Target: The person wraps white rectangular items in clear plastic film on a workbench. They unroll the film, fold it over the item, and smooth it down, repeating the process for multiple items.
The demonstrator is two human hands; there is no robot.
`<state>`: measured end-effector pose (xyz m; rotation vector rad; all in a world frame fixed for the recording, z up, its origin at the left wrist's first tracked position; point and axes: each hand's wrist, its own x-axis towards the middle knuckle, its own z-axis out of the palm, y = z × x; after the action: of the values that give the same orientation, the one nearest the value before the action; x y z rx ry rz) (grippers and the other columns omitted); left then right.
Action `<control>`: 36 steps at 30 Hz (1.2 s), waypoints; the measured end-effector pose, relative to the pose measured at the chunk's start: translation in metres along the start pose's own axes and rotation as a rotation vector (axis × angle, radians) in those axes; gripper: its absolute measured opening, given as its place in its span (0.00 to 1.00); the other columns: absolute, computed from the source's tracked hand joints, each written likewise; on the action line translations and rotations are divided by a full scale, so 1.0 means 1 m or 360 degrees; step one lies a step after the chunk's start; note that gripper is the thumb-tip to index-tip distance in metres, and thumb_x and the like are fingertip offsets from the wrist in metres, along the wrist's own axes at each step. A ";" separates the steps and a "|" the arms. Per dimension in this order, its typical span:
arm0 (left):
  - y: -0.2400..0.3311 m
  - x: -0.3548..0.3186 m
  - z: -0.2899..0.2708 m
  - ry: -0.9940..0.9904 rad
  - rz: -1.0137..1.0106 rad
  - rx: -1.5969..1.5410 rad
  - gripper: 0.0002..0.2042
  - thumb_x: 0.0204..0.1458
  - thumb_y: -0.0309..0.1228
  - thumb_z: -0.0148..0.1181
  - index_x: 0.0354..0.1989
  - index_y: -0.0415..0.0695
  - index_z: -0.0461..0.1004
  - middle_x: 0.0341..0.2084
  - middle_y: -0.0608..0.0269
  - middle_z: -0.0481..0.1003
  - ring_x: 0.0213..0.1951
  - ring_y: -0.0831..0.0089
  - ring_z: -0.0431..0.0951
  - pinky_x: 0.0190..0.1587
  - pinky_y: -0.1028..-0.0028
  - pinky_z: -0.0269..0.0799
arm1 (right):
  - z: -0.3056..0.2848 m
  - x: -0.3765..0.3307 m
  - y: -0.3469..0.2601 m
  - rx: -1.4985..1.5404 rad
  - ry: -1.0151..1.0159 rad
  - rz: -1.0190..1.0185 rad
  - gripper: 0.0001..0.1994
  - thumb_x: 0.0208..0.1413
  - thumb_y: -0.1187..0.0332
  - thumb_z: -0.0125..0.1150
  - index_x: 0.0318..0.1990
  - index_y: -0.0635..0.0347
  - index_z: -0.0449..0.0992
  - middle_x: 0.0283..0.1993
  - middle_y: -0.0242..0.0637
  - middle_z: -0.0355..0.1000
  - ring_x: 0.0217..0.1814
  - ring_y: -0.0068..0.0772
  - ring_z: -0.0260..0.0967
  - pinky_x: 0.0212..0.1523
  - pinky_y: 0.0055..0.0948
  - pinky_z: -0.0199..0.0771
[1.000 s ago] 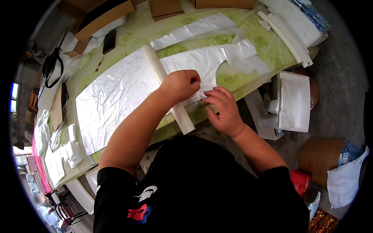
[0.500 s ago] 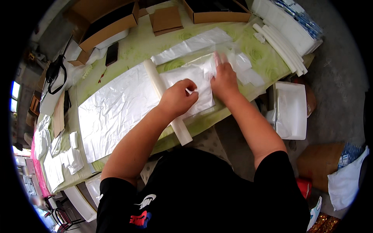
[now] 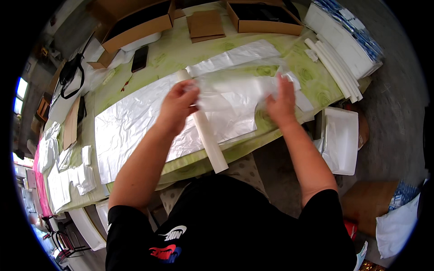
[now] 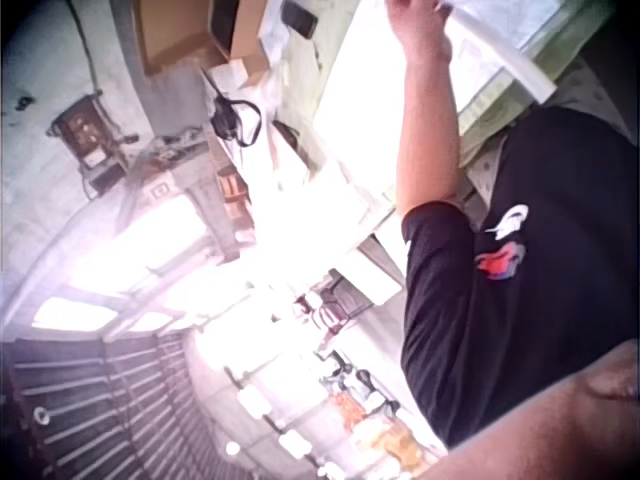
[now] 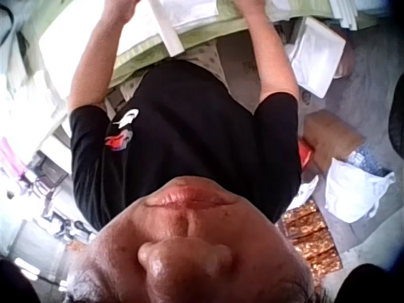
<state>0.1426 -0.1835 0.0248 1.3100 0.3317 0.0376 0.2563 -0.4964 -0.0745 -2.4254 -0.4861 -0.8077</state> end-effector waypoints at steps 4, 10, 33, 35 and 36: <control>0.010 -0.017 -0.083 0.0293 -0.0012 0.0122 0.19 0.63 0.29 0.63 0.62 0.48 0.71 0.36 0.71 0.75 0.36 0.80 0.75 0.40 0.74 0.75 | -0.017 -0.007 0.044 0.0073 -0.0040 0.0199 0.36 0.57 0.61 0.68 0.72 0.57 0.63 0.72 0.61 0.61 0.76 0.68 0.53 0.77 0.57 0.50; -0.008 -0.030 -0.177 0.0583 -0.0166 0.1272 0.24 0.56 0.30 0.66 0.62 0.45 0.71 0.43 0.64 0.78 0.46 0.70 0.78 0.49 0.68 0.75 | -0.023 -0.037 0.011 0.0091 -0.0070 -0.0053 0.30 0.56 0.67 0.67 0.67 0.56 0.68 0.72 0.53 0.63 0.76 0.67 0.53 0.76 0.57 0.52; -0.056 -0.040 -0.089 0.0153 0.1010 0.1193 0.32 0.57 0.27 0.58 0.73 0.52 0.63 0.73 0.43 0.56 0.72 0.46 0.59 0.75 0.55 0.52 | -0.022 -0.066 -0.218 0.1085 -0.1039 -0.0880 0.18 0.54 0.63 0.71 0.52 0.54 0.79 0.59 0.40 0.74 0.69 0.55 0.64 0.72 0.59 0.58; -0.041 -0.045 -0.091 -0.0035 0.1125 0.1502 0.20 0.60 0.30 0.59 0.61 0.54 0.76 0.70 0.52 0.64 0.73 0.47 0.58 0.73 0.49 0.53 | -0.022 -0.059 -0.226 0.1075 -0.1101 -0.0873 0.18 0.54 0.61 0.71 0.51 0.53 0.79 0.57 0.38 0.74 0.66 0.52 0.66 0.72 0.60 0.57; -0.034 -0.047 -0.093 -0.0139 0.1080 0.1773 0.16 0.60 0.32 0.60 0.57 0.53 0.79 0.69 0.54 0.67 0.73 0.47 0.58 0.73 0.47 0.53 | -0.023 -0.055 -0.230 0.1130 -0.1041 -0.0797 0.16 0.53 0.64 0.70 0.50 0.53 0.79 0.53 0.39 0.75 0.63 0.51 0.68 0.71 0.59 0.59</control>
<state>0.0681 -0.1152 -0.0170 2.4737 -0.2438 0.4126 0.0933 -0.3365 -0.0084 -1.8409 -1.3938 0.0530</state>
